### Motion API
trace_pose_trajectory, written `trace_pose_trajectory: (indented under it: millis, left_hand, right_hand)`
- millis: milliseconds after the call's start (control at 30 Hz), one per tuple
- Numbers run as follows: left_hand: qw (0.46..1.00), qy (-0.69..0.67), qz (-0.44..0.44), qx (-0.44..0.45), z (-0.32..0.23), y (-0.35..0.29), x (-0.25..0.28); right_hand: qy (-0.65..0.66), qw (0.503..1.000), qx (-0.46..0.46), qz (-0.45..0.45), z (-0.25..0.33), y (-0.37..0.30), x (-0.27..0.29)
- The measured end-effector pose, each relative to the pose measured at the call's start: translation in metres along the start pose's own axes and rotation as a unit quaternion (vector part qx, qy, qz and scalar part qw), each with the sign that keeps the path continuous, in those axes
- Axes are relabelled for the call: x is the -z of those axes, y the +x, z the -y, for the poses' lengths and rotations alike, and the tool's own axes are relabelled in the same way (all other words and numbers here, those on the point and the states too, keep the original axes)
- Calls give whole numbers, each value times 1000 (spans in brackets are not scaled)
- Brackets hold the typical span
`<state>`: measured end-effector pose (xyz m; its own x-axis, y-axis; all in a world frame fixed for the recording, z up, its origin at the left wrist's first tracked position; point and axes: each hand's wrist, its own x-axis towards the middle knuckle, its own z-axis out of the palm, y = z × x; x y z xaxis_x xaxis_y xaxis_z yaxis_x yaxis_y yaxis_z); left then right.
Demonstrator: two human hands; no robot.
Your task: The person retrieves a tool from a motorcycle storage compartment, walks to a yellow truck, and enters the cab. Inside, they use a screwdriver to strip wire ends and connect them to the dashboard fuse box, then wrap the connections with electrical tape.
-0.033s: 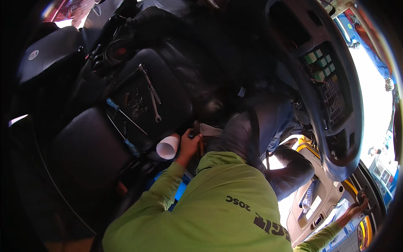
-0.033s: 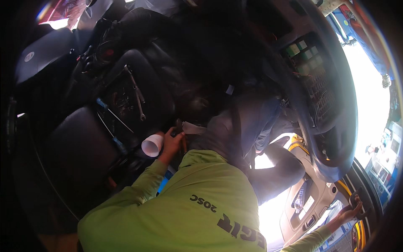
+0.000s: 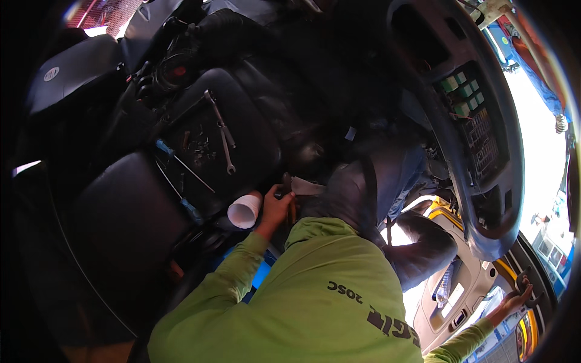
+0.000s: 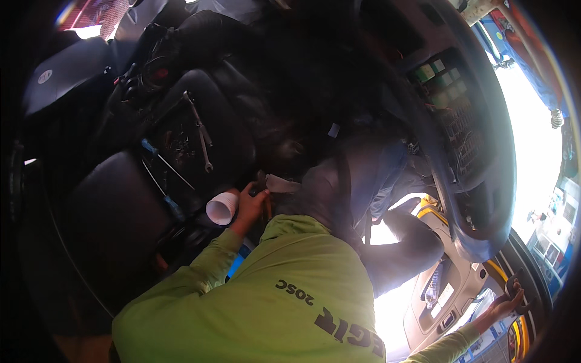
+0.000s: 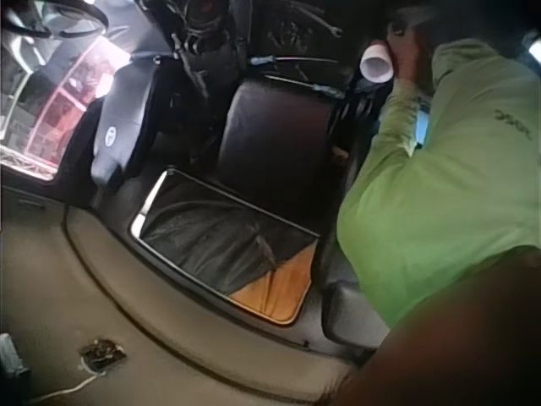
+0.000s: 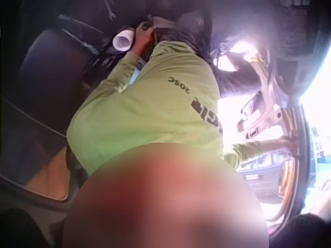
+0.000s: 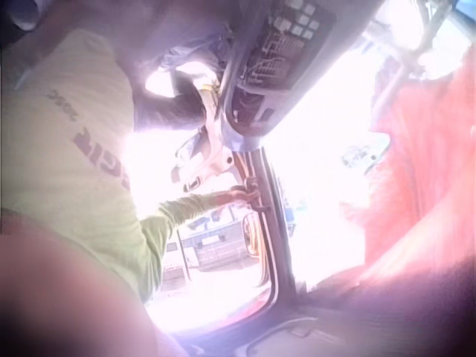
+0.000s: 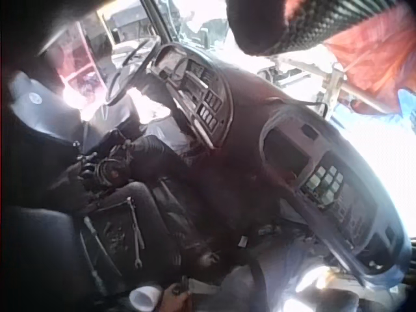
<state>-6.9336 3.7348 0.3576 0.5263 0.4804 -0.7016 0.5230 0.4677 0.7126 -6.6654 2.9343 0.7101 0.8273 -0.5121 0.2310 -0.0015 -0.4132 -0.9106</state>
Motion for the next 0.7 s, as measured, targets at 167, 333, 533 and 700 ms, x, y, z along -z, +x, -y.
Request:
trace_pose_trajectory:
  millis: [167, 333, 533, 700]
  left_hand:
    - [997, -55, 57, -16, 7, 0, 8]
    - [994, -39, 88, -44, 10, 14, 11]
    - [994, -79, 71, -15, 0, 11, 9]
    - [998, 5, 31, -53, 8, 18, 15]
  right_hand:
    - [51, 998, -16, -45, -8, 8, -12]
    - [66, 996, 56, 0, -24, 15, -18]
    - [128, 990, 57, -2, -43, 26, -19]
    - [177, 980, 30, -85, -58, 26, -28]
